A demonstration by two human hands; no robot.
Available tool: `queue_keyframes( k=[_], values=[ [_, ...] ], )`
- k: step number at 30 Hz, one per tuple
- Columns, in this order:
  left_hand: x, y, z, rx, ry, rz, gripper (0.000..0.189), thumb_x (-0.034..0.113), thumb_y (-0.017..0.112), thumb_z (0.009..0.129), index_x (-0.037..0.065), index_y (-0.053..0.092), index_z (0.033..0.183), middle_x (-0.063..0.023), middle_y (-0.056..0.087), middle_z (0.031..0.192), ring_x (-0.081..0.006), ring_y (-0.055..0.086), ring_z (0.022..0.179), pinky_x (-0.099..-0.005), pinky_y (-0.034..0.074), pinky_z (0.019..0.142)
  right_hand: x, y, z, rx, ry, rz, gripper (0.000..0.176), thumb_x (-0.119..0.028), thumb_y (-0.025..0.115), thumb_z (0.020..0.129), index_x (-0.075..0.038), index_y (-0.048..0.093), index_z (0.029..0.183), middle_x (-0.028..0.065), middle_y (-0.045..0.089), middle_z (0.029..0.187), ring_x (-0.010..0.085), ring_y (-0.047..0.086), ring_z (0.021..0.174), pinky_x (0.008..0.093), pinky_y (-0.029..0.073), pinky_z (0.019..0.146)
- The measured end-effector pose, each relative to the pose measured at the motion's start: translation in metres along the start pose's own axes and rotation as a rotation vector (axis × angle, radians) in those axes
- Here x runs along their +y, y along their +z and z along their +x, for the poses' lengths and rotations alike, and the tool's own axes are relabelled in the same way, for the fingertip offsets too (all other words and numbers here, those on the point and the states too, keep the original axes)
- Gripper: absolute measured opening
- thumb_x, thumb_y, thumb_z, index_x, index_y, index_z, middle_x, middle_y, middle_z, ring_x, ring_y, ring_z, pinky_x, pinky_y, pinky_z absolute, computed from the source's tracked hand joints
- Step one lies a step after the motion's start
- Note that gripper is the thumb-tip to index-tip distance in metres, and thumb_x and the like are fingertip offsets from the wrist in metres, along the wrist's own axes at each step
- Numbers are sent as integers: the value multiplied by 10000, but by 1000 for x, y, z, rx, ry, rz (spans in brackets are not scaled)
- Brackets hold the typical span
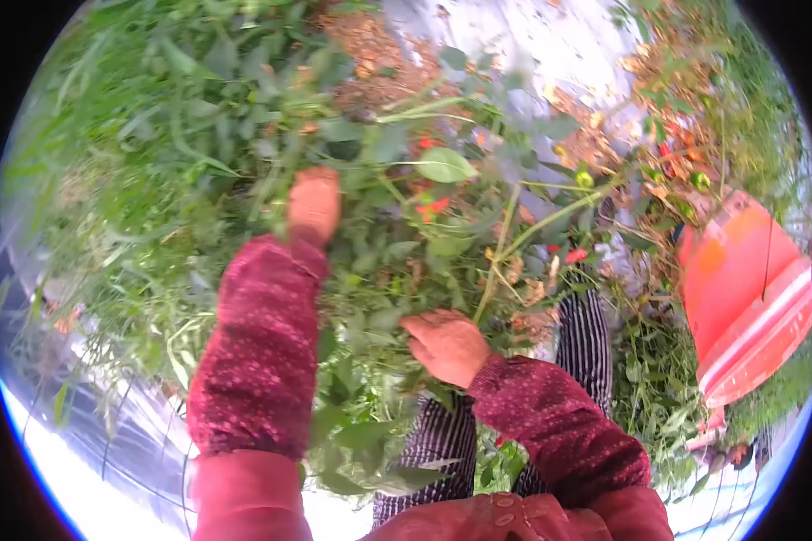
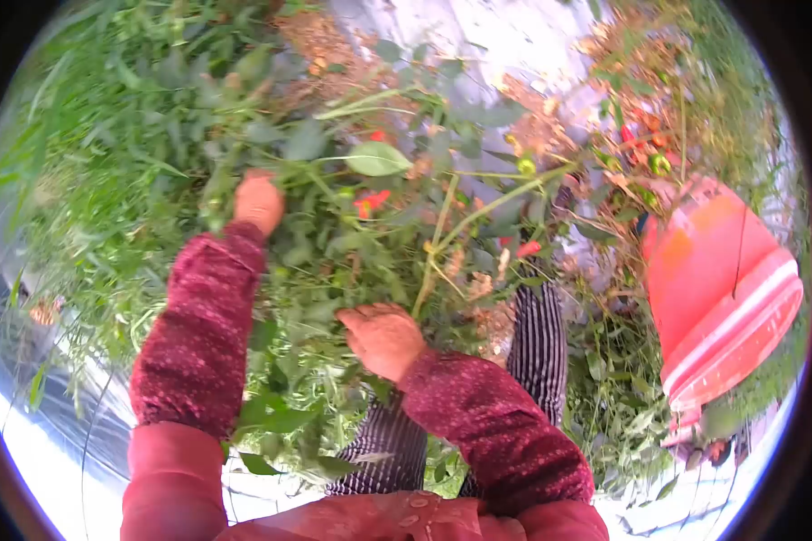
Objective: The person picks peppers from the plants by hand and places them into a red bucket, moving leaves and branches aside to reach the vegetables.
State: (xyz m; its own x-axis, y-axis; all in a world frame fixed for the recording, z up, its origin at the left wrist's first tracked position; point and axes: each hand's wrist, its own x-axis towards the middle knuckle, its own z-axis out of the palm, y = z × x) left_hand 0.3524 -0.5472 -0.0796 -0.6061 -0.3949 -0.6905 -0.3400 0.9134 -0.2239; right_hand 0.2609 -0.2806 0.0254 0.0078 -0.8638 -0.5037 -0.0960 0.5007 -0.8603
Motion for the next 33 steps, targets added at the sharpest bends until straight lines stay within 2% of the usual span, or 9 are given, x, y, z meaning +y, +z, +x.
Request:
queue_keyframes(
  k=[3,5,7,13,19,23,25,28,33],
  values=[
    [30,-39,-20,88,-160,-201,199,77,477,793,69,535,982,-123,581,954,-282,554,929,-388,489,748,-5,-13,2,-22,-9,-79,295,-167,573,788,-46,560,1057,145,612,950,328,585,882,422,457,806],
    [26,11,-18,243,127,164,186,19,479,785,36,528,963,-131,574,962,-283,547,920,-392,489,754,-11,-24,4,35,14,-93,303,-168,538,794,-57,556,1075,128,609,994,315,575,920,414,442,832],
    [43,-63,-35,-4,94,-74,164,12,494,762,23,526,923,-167,582,902,-290,559,877,-385,480,735,-27,-48,14,24,38,-130,302,-156,541,794,-59,556,1080,128,610,1003,317,576,920,412,445,828],
    [45,-129,-91,138,65,-583,287,-15,604,627,0,508,897,-184,585,886,-350,571,819,-412,472,705,-61,-84,49,145,-68,-149,323,-77,536,780,-66,564,1101,127,594,1078,295,550,1019,427,420,877],
    [-45,-211,-102,348,150,-1499,258,-27,511,718,32,541,967,-95,560,865,-171,559,800,-293,473,712,-34,-19,21,-238,41,-254,482,-124,587,737,-67,520,1210,130,519,1239,307,458,1179,425,364,981],
    [-119,-178,-43,392,-144,-285,214,90,580,746,19,574,948,-166,627,907,-277,627,834,-364,506,715,-31,-7,9,-301,22,-213,512,-139,605,731,-79,512,1231,117,477,1290,293,407,1229,421,332,1012],
    [-129,-151,-22,-50,-140,-18,244,142,631,732,32,586,946,-168,635,925,-329,623,838,-394,509,718,-27,-5,0,-337,62,-211,501,-173,603,740,-92,519,1228,93,476,1292,285,400,1232,422,315,1018],
    [-128,-144,-34,-332,-74,18,304,196,676,719,59,584,974,-138,634,906,-299,635,815,-378,517,714,-30,-8,-17,-344,116,-212,387,-256,572,766,-107,604,1123,45,476,1299,265,378,1246,426,314,1001],
    [-115,-127,-100,-292,-92,132,283,182,663,736,88,596,994,-116,633,896,-248,646,809,-345,530,686,-1,6,-51,-386,-48,-368,453,-187,607,664,-90,585,1106,87,492,1279,273,385,1250,410,306,1011]
  ],
)
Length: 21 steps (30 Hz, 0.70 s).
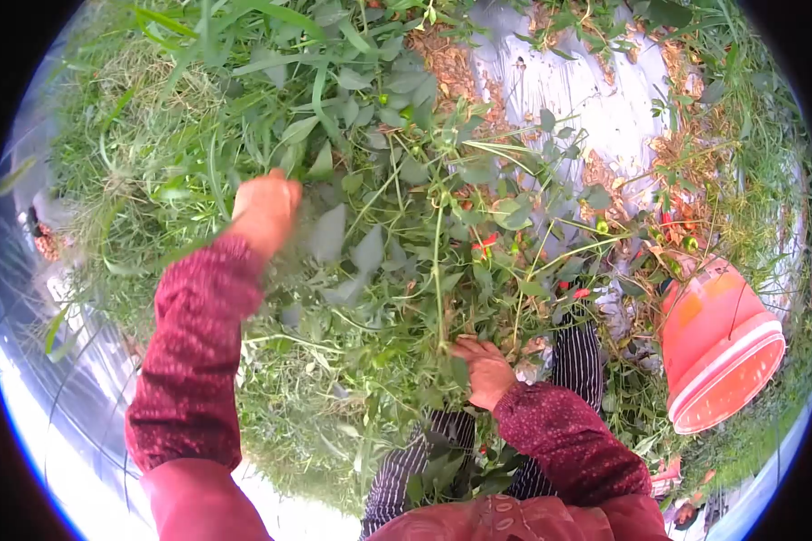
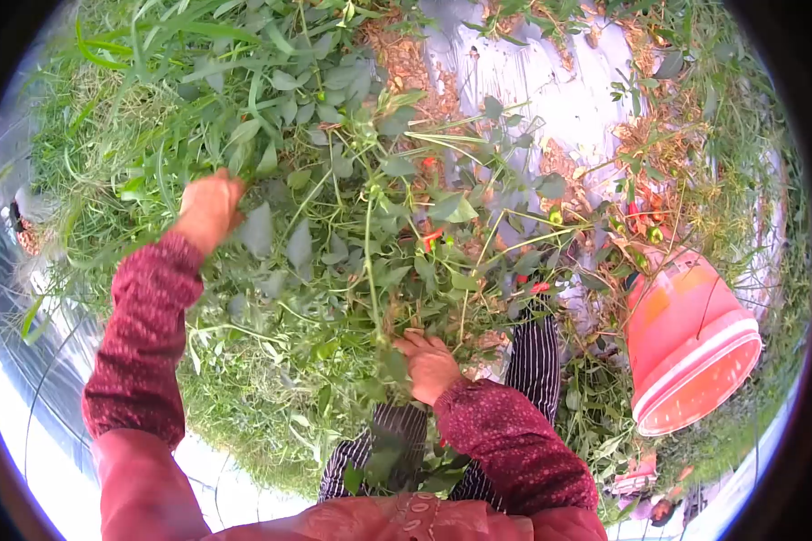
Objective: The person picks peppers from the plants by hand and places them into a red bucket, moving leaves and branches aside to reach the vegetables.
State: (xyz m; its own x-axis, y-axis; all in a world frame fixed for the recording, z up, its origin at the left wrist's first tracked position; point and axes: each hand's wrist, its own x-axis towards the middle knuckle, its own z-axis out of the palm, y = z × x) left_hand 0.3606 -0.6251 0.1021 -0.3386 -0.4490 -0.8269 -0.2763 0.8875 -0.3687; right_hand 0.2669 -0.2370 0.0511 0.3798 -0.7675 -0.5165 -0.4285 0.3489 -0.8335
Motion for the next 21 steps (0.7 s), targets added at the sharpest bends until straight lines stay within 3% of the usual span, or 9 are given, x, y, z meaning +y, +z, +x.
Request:
queue_keyframes(
  k=[3,5,6,8,12,14,15,18,21],
  values=[
    [8,16,-41,17,-23,-209,205,161,636,753,110,607,950,-101,611,958,-203,643,808,-319,539,636,11,7,-12,-135,3,-115,532,-150,609,630,-105,581,1159,117,490,1287,263,372,1261,388,290,1032],
    [18,28,-81,157,46,-394,312,216,706,693,76,593,948,-107,616,860,-246,628,714,-360,531,612,8,-2,-21,-117,29,-64,535,-145,609,621,-99,585,1153,116,498,1277,258,375,1259,387,281,1039],
    [30,26,-97,26,29,-290,252,258,658,743,86,596,917,-104,627,904,-214,634,698,-333,537,597,2,-12,-21,-96,67,-10,537,-139,608,613,-93,588,1148,114,505,1267,254,378,1258,387,272,1047],
    [49,49,-120,-56,-52,-528,274,245,672,733,86,586,939,-141,619,940,-243,628,640,-370,533,545,-4,-28,-22,-229,116,-89,440,-121,562,671,-57,610,1104,76,512,1252,230,336,1292,375,229,1059],
    [93,59,-152,74,-84,-670,246,200,663,719,73,594,918,-132,606,913,-275,624,730,-379,517,636,-3,-40,-23,-203,47,-232,408,-145,570,683,-89,633,1081,73,519,1243,234,332,1293,401,230,1058],
    [116,60,-157,23,-104,-689,234,194,653,726,67,594,914,-126,601,929,-269,622,743,-373,518,643,-13,-65,-21,-85,107,-356,354,-146,577,689,-80,643,1031,78,536,1213,236,369,1270,413,277,1031],
    [128,66,-159,47,-93,-702,232,189,648,728,71,593,920,-118,606,930,-262,625,738,-370,521,640,-18,-80,-12,-184,121,-549,287,-119,595,682,-73,643,961,74,585,1128,241,457,1191,428,344,972],
    [164,73,-160,21,-46,-688,242,180,642,727,85,590,944,-102,614,936,-247,630,728,-365,528,629,-65,-150,19,92,285,-456,269,-80,604,684,-100,629,952,65,644,988,236,550,1048,456,398,887],
    [177,74,-158,7,65,-592,438,158,693,658,60,578,1070,-138,630,912,-234,649,709,-322,553,597,-95,-155,45,357,40,-178,294,-116,625,669,-98,622,962,82,636,987,259,554,1045,472,400,889]
  ],
)
